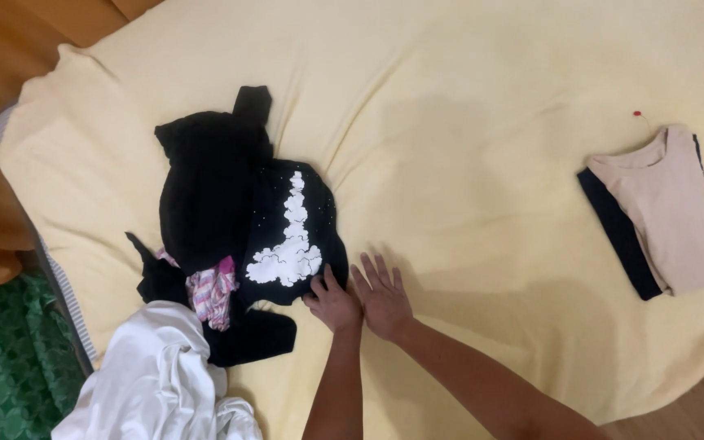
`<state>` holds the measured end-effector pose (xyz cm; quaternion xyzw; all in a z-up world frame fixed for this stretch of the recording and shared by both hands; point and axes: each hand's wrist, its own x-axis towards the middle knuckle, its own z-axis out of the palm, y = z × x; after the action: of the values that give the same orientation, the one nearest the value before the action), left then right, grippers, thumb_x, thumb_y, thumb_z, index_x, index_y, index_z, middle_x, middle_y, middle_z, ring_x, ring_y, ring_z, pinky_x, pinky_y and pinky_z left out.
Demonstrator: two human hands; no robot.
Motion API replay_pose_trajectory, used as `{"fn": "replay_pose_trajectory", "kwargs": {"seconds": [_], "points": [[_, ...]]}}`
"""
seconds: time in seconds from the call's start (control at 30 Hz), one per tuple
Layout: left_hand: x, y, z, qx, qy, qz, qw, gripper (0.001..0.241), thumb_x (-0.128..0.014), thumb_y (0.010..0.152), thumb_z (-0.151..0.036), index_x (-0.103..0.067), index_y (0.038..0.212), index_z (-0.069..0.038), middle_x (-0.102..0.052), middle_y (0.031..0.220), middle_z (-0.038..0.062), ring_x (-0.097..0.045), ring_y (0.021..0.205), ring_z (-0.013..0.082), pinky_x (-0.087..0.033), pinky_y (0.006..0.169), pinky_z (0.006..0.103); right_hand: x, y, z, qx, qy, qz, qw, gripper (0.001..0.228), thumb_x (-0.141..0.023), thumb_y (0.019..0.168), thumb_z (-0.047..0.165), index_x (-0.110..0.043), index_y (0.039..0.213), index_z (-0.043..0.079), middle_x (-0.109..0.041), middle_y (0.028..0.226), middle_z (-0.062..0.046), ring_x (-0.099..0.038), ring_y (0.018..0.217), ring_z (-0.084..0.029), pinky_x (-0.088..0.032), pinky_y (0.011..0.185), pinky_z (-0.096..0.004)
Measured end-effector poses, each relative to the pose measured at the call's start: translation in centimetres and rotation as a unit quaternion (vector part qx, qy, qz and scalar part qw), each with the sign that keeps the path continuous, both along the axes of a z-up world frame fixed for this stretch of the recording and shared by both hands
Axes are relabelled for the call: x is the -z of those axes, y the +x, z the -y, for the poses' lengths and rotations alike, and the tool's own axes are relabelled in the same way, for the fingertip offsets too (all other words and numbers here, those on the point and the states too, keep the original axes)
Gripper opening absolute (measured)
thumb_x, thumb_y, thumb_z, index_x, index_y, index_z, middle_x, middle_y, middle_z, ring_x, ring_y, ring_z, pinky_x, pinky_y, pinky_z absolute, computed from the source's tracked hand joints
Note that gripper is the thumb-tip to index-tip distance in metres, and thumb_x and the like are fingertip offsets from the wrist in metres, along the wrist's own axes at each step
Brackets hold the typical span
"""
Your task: The person folds several items of clothing on a bed, including a black t-shirt with a graphic, a plain black t-shirt, and a black long-sleeved top. They smooth out each garment and fold it neatly into a compact stack.
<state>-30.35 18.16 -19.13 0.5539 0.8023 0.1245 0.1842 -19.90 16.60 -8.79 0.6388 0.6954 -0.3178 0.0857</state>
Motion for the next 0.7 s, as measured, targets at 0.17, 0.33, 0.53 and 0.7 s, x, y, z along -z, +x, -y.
{"fn": "replay_pose_trajectory", "kwargs": {"seconds": [0.17,0.33,0.53,0.7], "points": [[2.2,1.1,-1.3,0.019,0.059,0.017,0.998,0.019,-0.065,0.091,-0.022,-0.075,0.107,-0.016,-0.07,0.11,0.01,-0.055,0.103,0.038,-0.046,0.09,0.0515,3.8,0.9,-0.5,0.002,0.078,0.001,0.997,0.076,-0.052,0.098,0.024,-0.014,0.164,0.019,0.004,0.173,-0.009,0.007,0.158,-0.032,-0.001,0.124,-0.057],[-0.6,6.6,1.9,0.089,0.093,0.027,0.991,0.014,-0.063,0.092,-0.017,-0.074,0.09,-0.009,-0.071,0.09,0.015,-0.062,0.088,0.0379,-0.047,0.079,0.0527,5.4,6.0,0.2,0.015,0.15,-0.014,0.989,0.071,-0.053,0.099,0.03,-0.021,0.162,0.028,-0.009,0.171,-0.008,-0.006,0.156,-0.034,-0.01,0.121,-0.061],[-5.7,14.7,9.1,0.125,0.12,0.198,0.965,0.016,-0.066,0.083,-0.006,-0.071,0.098,-0.004,-0.068,0.099,0.02,-0.058,0.094,0.0422,-0.046,0.08,0.0535,5.7,15.3,4.5,0.026,0.244,-0.048,0.968,0.079,-0.066,0.08,0.015,-0.044,0.154,0.032,-0.033,0.165,-0.008,-0.024,0.154,-0.035,-0.025,0.12,-0.055],[-5.3,20.0,14.5,0.28,-0.024,0.191,0.941,0.022,-0.07,0.09,-0.015,-0.066,0.111,-0.009,-0.064,0.111,0.014,-0.053,0.112,0.0372,-0.037,0.098,0.0545,5.4,22.6,11.5,0.021,0.197,-0.024,0.98,0.073,-0.074,0.07,0.008,-0.063,0.138,0.032,-0.035,0.161,-0.002,-0.024,0.151,-0.033,-0.025,0.119,-0.052]]}}
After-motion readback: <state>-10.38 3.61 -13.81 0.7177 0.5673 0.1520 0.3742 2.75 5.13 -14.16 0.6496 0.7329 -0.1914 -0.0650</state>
